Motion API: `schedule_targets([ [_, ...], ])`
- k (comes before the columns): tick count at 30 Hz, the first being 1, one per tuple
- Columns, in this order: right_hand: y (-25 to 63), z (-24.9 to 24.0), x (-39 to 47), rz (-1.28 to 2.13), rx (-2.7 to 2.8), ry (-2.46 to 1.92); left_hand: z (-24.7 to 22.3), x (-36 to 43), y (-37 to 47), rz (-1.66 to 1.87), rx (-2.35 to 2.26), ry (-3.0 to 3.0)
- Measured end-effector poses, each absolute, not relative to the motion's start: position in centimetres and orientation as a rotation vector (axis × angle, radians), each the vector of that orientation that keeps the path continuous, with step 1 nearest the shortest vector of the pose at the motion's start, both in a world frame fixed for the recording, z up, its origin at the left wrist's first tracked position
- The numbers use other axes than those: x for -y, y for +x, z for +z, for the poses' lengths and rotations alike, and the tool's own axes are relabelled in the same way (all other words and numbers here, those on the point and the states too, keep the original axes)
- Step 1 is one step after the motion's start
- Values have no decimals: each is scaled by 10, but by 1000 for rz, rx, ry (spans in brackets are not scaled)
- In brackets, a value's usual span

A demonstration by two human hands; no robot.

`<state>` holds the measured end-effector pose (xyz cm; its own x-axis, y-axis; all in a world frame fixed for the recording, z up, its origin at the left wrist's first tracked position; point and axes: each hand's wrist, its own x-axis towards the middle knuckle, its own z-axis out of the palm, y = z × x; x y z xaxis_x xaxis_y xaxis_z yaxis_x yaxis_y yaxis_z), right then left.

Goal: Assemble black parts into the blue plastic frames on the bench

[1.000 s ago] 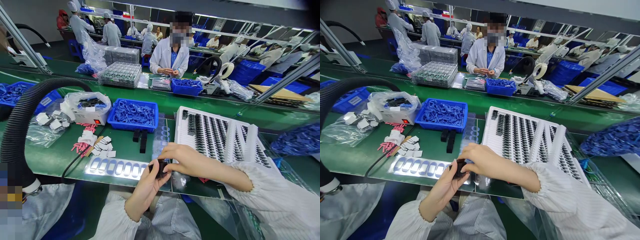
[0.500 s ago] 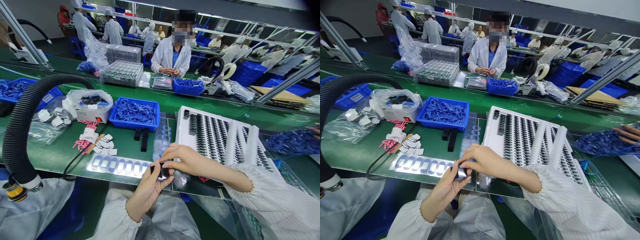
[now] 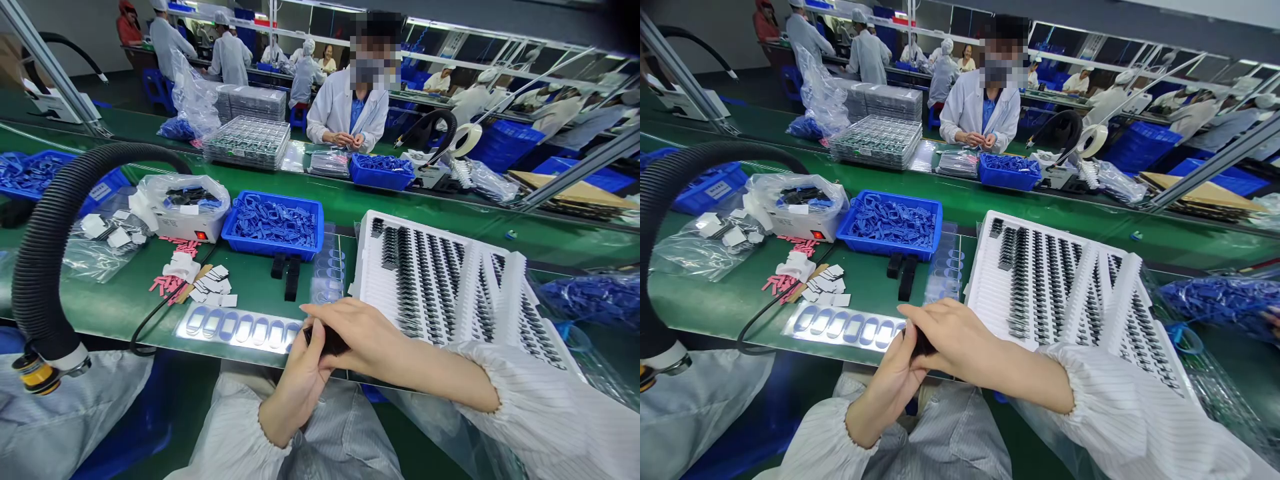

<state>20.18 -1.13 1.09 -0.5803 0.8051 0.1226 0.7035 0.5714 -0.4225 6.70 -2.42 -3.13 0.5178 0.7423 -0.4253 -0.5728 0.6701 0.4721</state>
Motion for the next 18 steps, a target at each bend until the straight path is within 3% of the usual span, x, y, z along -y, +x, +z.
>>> schedule_targets([
  [18,204,13,10,515,2468,-1034,-36,14,61,653,-446,513],
])
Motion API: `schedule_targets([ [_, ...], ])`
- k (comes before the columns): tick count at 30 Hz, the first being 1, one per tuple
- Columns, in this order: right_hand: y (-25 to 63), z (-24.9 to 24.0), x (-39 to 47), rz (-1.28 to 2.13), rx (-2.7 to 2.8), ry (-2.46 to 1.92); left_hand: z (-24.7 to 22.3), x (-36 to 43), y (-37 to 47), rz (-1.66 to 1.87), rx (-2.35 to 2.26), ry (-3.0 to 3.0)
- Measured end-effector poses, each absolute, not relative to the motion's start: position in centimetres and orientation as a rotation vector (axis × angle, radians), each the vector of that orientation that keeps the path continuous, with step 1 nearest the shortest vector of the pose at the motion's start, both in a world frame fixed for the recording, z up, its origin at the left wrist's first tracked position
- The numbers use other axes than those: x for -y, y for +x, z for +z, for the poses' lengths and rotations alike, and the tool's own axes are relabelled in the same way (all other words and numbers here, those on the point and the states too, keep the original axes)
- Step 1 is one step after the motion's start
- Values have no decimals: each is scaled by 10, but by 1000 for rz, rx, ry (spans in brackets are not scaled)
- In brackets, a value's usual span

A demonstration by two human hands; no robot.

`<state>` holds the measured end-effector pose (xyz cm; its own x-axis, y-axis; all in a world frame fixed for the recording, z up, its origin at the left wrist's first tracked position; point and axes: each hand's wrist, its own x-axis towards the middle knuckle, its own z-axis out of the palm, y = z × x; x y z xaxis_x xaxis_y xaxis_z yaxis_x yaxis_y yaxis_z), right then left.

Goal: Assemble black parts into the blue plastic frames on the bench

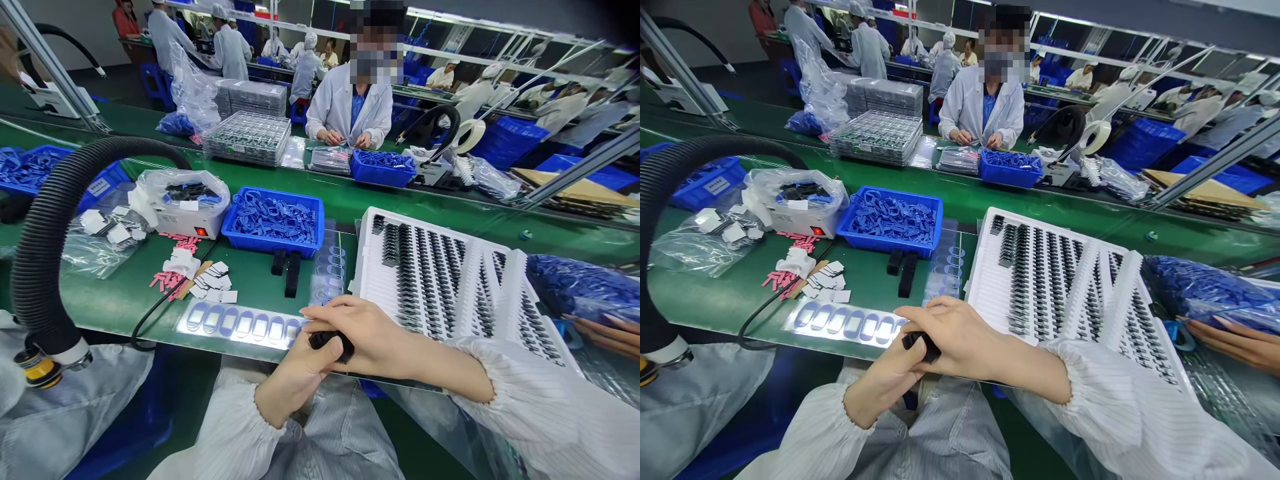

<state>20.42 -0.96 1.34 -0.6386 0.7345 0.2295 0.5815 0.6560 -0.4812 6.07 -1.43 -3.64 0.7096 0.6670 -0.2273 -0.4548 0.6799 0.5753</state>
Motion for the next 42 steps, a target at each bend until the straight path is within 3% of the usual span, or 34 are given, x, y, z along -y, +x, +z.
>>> schedule_targets([
  [5,204,13,12,478,2470,-1023,-37,17,65,772,-475,606],
  [24,210,10,11,484,2581,-878,-31,13,60,676,-417,635],
  [30,201,10,7,123,2571,-892,-39,11,57,778,-514,698],
  [36,192,-7,9,-484,2256,-883,-33,7,54,892,-484,179],
  [42,183,-21,9,-529,2131,-923,-27,6,53,895,-379,-22],
])
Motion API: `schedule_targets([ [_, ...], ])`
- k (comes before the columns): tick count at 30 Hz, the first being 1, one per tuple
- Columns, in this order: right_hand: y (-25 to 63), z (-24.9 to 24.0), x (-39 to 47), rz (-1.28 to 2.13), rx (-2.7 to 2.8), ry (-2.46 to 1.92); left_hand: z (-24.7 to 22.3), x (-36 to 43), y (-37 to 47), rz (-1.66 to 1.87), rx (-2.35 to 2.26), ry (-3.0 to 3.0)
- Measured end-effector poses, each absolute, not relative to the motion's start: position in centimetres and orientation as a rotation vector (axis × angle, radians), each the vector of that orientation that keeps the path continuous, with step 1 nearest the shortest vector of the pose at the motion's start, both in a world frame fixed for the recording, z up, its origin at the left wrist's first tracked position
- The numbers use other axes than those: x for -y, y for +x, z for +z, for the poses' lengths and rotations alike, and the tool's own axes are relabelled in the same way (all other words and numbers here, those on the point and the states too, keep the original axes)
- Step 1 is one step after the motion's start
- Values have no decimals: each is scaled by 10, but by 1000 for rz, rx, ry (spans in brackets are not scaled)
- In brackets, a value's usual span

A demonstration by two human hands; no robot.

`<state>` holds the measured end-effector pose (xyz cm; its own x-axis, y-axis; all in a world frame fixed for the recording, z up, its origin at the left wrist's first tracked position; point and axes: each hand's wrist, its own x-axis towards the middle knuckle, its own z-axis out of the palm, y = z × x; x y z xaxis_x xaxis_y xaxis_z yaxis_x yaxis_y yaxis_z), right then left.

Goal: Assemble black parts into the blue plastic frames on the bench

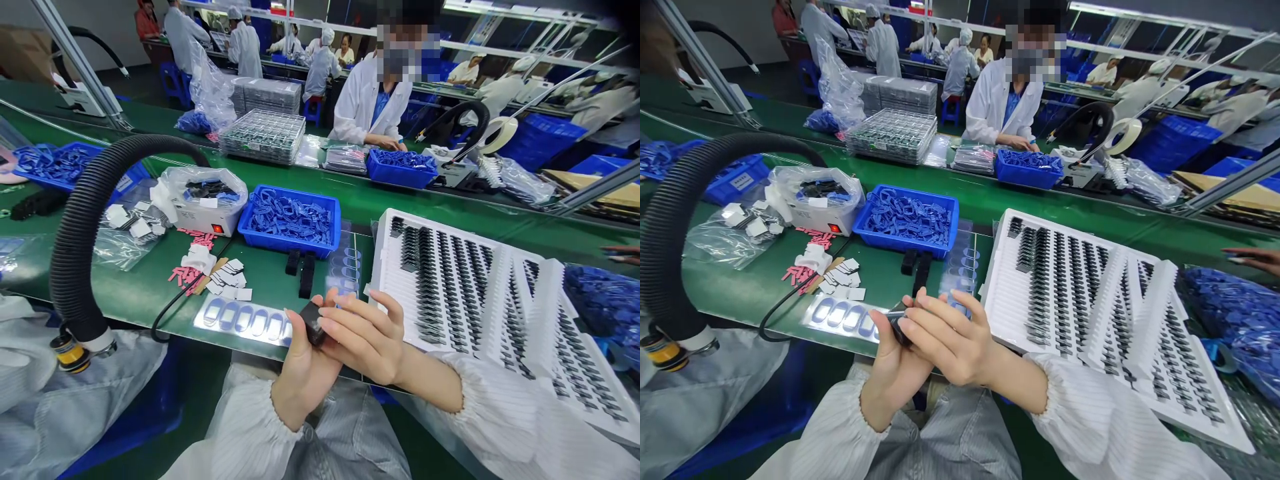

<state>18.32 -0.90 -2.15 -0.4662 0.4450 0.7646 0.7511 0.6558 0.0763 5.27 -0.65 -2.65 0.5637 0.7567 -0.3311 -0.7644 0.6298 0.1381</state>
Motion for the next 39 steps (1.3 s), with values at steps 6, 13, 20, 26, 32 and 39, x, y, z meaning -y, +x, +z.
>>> schedule_targets([
  [6,173,-3,-1,-529,2214,-800,-37,9,49,904,-409,61],
  [13,165,-12,-49,-91,2363,-1359,-65,-21,12,1214,-929,814],
  [20,143,-42,-95,87,2551,-1649,-100,-69,-24,871,-1267,2022],
  [26,139,-58,-99,43,2536,-1673,-108,-81,-18,766,-1325,2155],
  [32,139,-50,-90,-78,2481,-1698,-106,-85,-14,670,-1350,2245],
  [39,144,-49,-92,-135,2494,-1677,-106,-86,-12,628,-1351,2282],
])
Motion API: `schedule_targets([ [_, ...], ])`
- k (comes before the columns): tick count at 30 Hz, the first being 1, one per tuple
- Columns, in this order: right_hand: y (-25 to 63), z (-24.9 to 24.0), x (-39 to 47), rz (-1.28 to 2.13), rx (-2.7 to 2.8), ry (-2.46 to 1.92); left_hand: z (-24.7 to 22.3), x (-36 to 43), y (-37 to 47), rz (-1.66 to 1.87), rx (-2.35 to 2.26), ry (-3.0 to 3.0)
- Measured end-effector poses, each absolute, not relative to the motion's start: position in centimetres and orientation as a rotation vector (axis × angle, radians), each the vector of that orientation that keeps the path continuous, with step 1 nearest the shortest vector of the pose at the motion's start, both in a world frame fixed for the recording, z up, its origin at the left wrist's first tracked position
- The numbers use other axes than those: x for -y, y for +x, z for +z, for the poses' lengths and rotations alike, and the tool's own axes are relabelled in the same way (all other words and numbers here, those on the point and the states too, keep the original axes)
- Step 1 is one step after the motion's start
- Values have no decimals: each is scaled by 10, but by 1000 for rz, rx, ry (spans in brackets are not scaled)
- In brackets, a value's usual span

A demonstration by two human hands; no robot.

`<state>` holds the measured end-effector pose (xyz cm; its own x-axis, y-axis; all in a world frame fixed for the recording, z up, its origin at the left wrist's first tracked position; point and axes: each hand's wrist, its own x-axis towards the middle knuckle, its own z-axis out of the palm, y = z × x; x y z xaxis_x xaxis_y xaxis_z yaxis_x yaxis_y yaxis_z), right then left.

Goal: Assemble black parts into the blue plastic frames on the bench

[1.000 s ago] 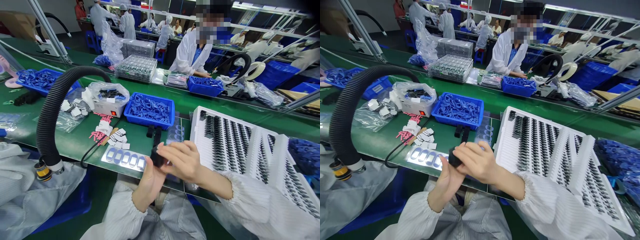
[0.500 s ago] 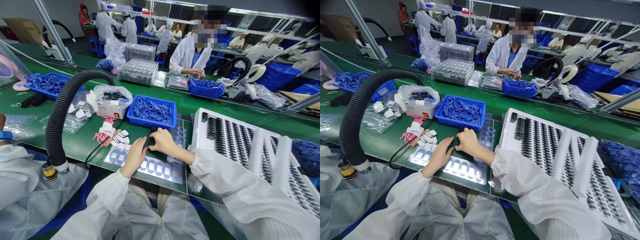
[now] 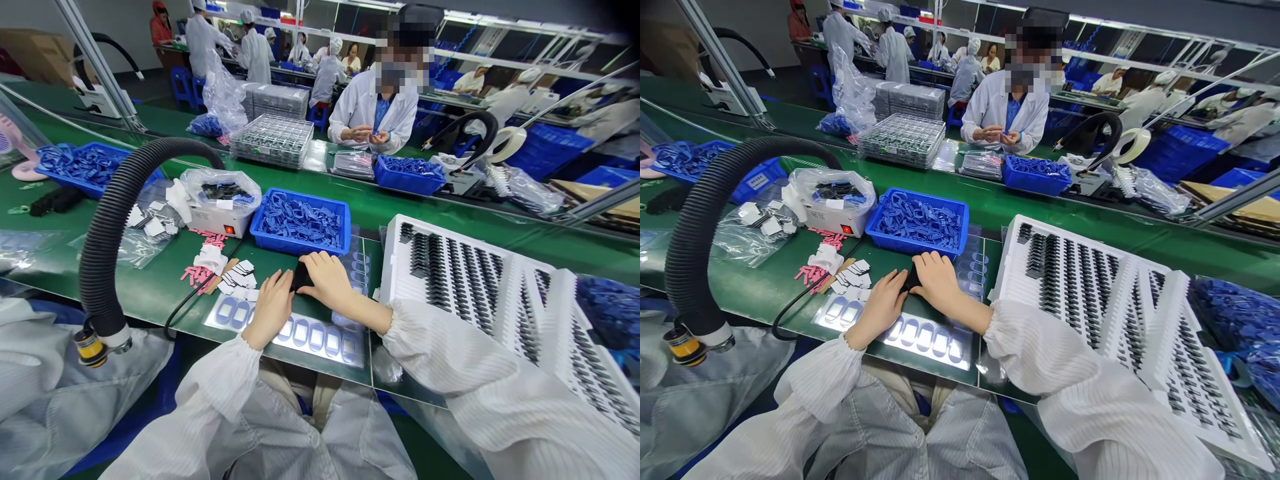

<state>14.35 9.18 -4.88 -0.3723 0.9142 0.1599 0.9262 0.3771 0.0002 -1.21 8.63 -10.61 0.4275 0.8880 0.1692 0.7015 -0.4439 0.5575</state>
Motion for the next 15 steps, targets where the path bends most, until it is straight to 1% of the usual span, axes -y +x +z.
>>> schedule_targets([
  [6,163,-19,-80,-145,2343,-1739,-105,-85,-5,678,-1356,2236],
  [10,193,5,-54,-41,2251,-1707,-103,-92,13,717,-1347,2169],
  [15,235,14,-14,46,2143,-1773,-100,-99,21,721,-1288,2134],
])
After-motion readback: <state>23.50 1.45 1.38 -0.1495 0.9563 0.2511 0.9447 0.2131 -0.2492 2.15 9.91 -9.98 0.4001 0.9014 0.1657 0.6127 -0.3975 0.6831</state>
